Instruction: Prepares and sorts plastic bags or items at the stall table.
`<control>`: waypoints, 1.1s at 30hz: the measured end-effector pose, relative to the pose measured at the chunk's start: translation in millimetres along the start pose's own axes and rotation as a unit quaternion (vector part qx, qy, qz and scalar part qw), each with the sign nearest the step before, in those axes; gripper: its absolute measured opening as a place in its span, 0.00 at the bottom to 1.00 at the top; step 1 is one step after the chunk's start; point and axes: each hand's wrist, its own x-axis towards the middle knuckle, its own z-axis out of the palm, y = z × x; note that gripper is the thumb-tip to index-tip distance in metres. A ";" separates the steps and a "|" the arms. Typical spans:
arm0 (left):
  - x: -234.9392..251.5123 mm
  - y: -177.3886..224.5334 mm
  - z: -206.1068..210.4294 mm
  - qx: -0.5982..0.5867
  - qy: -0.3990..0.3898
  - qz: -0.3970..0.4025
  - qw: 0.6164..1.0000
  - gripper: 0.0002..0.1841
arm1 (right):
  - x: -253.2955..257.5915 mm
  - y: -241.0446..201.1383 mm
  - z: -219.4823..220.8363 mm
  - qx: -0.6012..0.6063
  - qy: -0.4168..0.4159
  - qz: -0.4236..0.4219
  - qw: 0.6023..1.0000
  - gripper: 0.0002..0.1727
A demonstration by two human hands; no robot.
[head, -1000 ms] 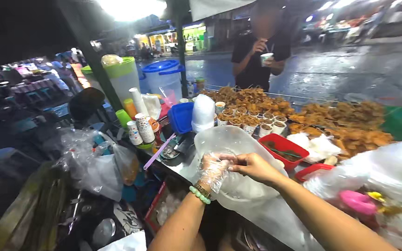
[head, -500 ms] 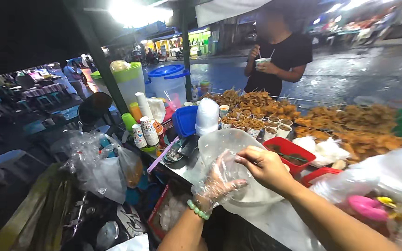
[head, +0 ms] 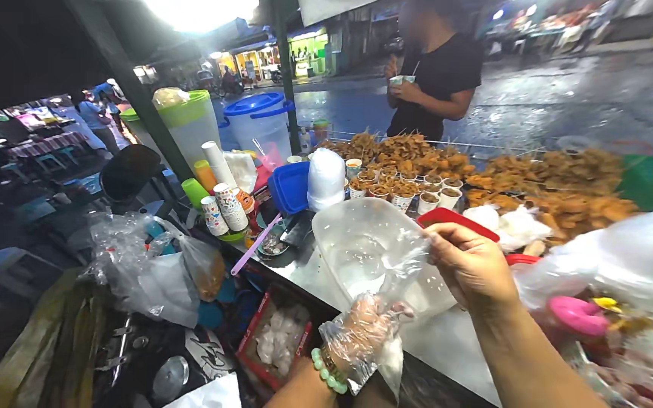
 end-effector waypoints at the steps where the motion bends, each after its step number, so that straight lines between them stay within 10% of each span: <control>1: -3.3 3.9 -2.3 -0.013 0.012 -0.004 1.000 0.08 | -0.5 6.5 -9.0 0.057 -0.008 0.007 0.998 0.09; 5: -4.9 12.3 -0.9 0.028 0.028 -0.021 0.999 0.08 | -27.6 29.6 -22.4 0.025 -0.121 0.106 0.987 0.40; 8: -8.2 10.1 5.8 0.153 -0.035 -0.027 0.987 0.15 | -58.4 29.6 4.1 -0.044 -0.124 0.170 0.977 0.08; 13: -2.5 -24.0 -10.0 0.026 0.023 0.052 0.998 0.05 | -45.7 28.4 1.0 0.045 0.083 0.217 0.972 0.14; 18: 2.2 7.9 -26.7 0.243 0.243 0.112 0.932 0.06 | -80.2 38.8 -0.7 0.113 -0.072 0.119 0.984 0.06; 21: -6.6 13.3 -36.6 0.017 0.102 0.183 0.978 0.06 | -108.7 51.3 13.9 0.165 -0.196 0.148 0.955 0.04; 25: -12.0 16.2 -56.4 -0.007 -0.137 0.137 0.981 0.04 | -94.1 27.7 18.2 0.109 -0.080 0.309 0.941 0.08; 28: -14.1 5.4 -57.6 0.051 -0.103 0.051 0.992 0.05 | -71.4 35.1 6.4 -0.009 -0.111 0.163 0.980 0.02; 33: -14.4 -13.7 -32.4 0.035 0.188 -0.023 0.981 0.08 | -84.8 49.0 33.8 -0.229 -0.158 -0.154 0.948 0.05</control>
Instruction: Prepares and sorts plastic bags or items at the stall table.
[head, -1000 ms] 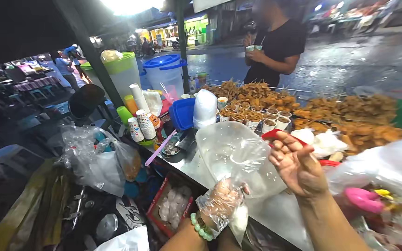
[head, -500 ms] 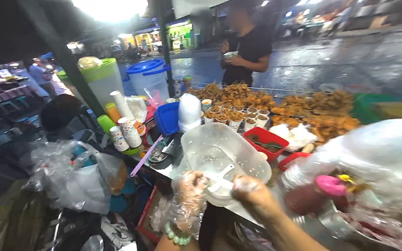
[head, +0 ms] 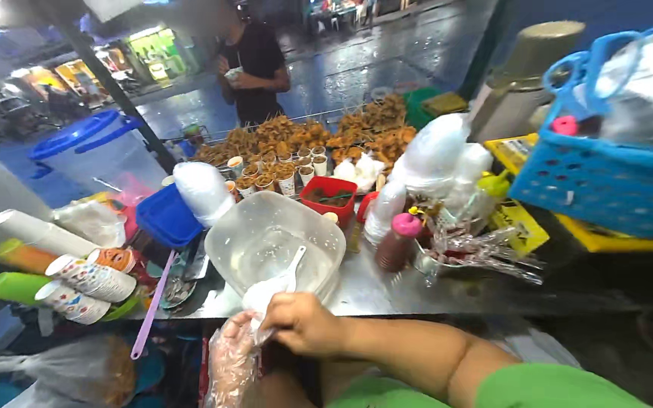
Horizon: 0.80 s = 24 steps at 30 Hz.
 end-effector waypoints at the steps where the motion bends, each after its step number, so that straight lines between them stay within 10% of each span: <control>1: -1.8 -4.1 1.0 -0.025 0.018 -0.012 0.999 0.12 | -4.1 -0.8 8.2 -0.025 -0.017 -0.028 0.999 0.06; 6: -10.9 -21.4 -15.5 -0.150 -0.010 -0.086 0.985 0.44 | -17.7 7.7 17.0 -0.065 -0.054 -0.056 0.995 0.06; 9: -15.4 -15.2 -20.4 -0.083 -0.015 -0.052 0.995 0.50 | -17.1 13.5 8.7 -0.173 -0.031 0.000 0.984 0.24; 13: -22.7 0.3 -19.4 0.008 -0.037 0.081 0.996 0.49 | -13.9 8.8 -1.5 -0.151 -0.181 0.156 0.959 0.35; 18: -25.8 4.7 -21.2 -0.020 -0.032 0.116 0.993 0.23 | -30.5 5.9 3.7 0.066 -0.226 0.252 0.939 0.27; 24: -32.5 -6.4 -102.2 0.064 0.091 0.137 0.984 0.25 | -63.9 18.5 -2.0 0.067 -0.362 0.442 0.818 0.25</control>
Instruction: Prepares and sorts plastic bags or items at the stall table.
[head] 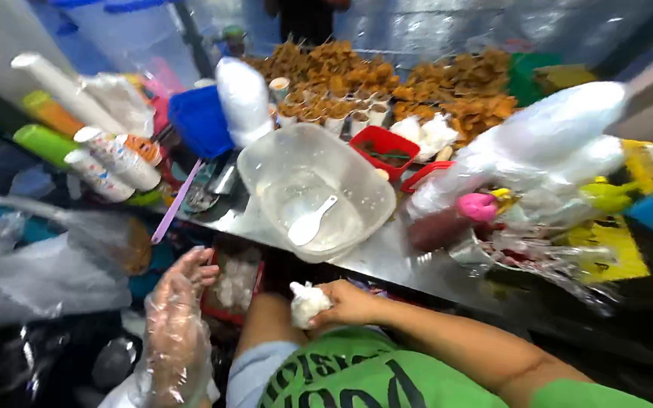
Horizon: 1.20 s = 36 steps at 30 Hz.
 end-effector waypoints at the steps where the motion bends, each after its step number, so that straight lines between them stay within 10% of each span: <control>1: -5.4 0.1 -12.6 0.001 0.037 -0.014 0.999 0.24 | 2.9 8.5 1.9 -0.009 -0.020 0.048 0.999 0.25; 5: -33.5 -11.1 -52.5 -0.006 0.130 -0.063 0.989 0.24 | 29.3 29.3 14.8 -0.011 -0.043 0.159 0.986 0.26; 11: -51.4 -8.8 -54.2 0.027 0.170 -0.110 0.979 0.24 | 84.3 -9.7 29.1 0.153 -0.042 0.062 0.985 0.37; 18: -58.9 -24.1 -13.1 0.152 -0.031 -0.130 0.979 0.24 | 64.6 -36.6 44.0 0.385 -0.070 -0.082 0.917 0.33; 25: -75.6 -31.5 54.5 -0.110 -0.015 -0.346 0.932 0.08 | 31.0 -10.5 43.7 0.252 -0.013 -0.205 0.946 0.37; 36: -84.8 -38.5 51.1 -0.040 0.017 -0.286 0.957 0.12 | 25.9 3.2 50.9 0.071 0.019 -0.353 0.933 0.31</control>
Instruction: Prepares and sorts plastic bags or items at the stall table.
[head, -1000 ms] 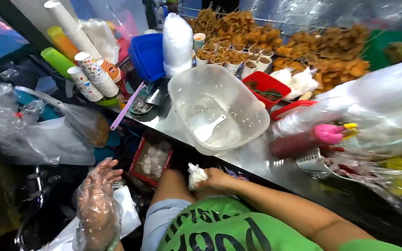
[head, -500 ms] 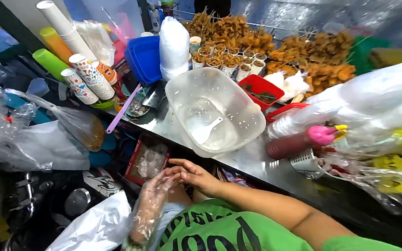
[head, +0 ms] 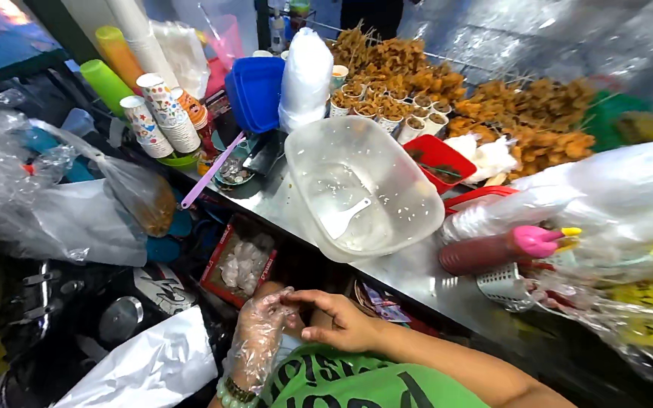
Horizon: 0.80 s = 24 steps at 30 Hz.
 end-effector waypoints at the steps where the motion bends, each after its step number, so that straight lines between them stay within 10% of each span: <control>1: 1.0 -0.1 -2.2 0.019 0.001 0.010 1.000 0.10 | -1.1 -2.1 -2.8 -0.037 0.001 -0.017 0.999 0.28; 6: 11.4 18.4 -13.7 0.080 0.049 0.023 0.995 0.10 | -17.1 -9.4 -27.1 -0.184 0.095 -0.062 0.976 0.14; 14: 56.5 73.1 29.4 0.016 -0.047 0.283 0.958 0.13 | -50.3 -12.1 -38.4 -0.216 0.146 -0.024 0.965 0.10; 20: 103.4 105.5 68.8 0.396 -0.165 0.346 0.835 0.27 | -49.7 -23.1 -53.1 -0.284 0.129 -0.071 0.947 0.10; 24: 115.6 86.3 66.9 0.373 -0.094 0.357 0.851 0.20 | -52.0 -29.9 -75.4 -0.295 0.194 -0.058 0.934 0.10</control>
